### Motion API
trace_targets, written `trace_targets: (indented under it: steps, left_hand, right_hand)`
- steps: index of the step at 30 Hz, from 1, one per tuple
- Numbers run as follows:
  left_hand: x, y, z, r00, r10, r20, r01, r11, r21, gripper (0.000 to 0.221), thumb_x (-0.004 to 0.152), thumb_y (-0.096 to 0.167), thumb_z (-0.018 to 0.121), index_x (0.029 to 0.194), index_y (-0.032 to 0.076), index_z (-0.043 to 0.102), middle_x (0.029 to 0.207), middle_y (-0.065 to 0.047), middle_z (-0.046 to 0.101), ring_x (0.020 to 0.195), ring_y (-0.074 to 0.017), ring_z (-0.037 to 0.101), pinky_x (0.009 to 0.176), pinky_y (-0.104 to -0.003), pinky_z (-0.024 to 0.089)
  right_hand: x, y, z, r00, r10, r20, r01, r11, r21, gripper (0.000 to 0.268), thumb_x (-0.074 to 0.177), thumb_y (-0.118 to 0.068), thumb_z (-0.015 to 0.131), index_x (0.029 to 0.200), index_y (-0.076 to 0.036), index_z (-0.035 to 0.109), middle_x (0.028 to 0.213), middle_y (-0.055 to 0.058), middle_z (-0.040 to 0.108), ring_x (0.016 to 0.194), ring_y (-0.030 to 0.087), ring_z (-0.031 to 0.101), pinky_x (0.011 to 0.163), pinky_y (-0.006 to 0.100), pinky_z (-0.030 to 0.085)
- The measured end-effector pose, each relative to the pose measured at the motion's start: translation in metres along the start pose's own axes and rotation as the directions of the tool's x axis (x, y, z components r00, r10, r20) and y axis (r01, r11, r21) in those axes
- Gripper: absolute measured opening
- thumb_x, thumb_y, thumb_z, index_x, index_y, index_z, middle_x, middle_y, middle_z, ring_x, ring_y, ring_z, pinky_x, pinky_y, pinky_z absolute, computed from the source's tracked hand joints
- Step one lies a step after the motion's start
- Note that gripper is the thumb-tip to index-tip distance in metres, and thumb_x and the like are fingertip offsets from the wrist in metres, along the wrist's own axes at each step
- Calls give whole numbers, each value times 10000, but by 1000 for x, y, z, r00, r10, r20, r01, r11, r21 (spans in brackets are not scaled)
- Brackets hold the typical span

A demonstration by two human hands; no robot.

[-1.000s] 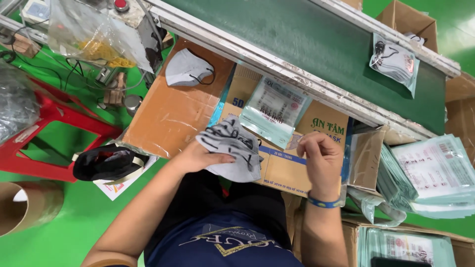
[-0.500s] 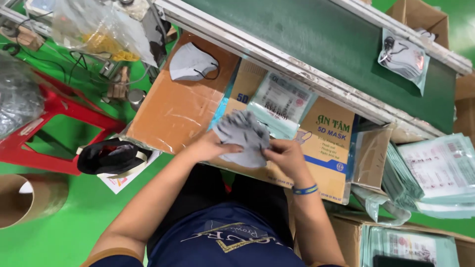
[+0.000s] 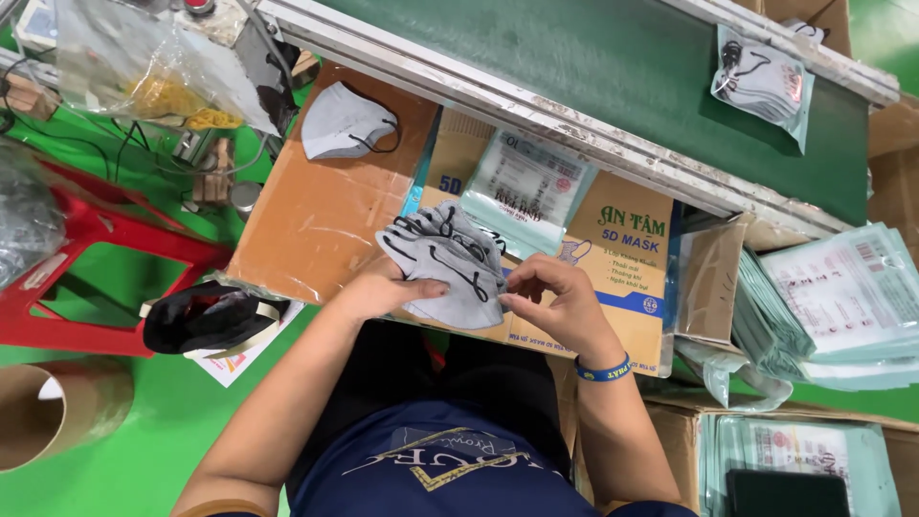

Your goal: The person is sorting, stacking, and placing individual face masks into plastic retail packaging in a factory setting.

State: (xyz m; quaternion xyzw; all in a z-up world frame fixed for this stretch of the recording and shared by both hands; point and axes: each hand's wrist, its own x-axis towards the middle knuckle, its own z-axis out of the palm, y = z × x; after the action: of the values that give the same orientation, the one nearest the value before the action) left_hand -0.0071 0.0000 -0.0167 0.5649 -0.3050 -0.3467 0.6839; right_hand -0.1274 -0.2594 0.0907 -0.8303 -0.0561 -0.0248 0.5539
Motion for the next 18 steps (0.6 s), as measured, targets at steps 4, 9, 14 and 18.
trace_targets:
  steps: [4,9,14,18]
  left_hand:
    - [-2,23,6,996,85,2,-85,995,45,393,890,130,787,1253,20,684,1174,-42,734,1092,-147,649,977,-307,526]
    - [2,29,-4,970,237,-52,-168,810,561,766,723,284,896,1371,54,558,1316,-153,650,1230,-296,625,1044,-384,500]
    - [3,29,7,956,294,-10,-206,692,692,1152,605,395,970,1539,76,376,1553,-223,412,1486,-435,304,1193,-527,256]
    - [8,9,9,949,314,-27,-208,688,695,1209,594,437,970,1555,83,328,1608,-197,369,1564,-442,187,1246,-591,138]
  right_hand:
    - [6,-21,3,996,-77,-35,80,992,102,314,837,-106,848,1086,-39,668,1009,31,649,926,126,617,838,278,506]
    - [15,10,21,997,-41,61,48,992,-115,881,646,-257,940,1384,-20,521,1264,137,680,1192,247,642,1022,368,487]
    - [14,56,60,998,20,-66,-34,977,-211,789,654,-239,945,1330,-18,603,1213,142,732,1127,253,697,995,360,523]
    - [12,72,77,981,-126,-149,79,955,-287,820,603,-211,921,1309,19,573,1211,183,680,1117,297,656,968,368,506]
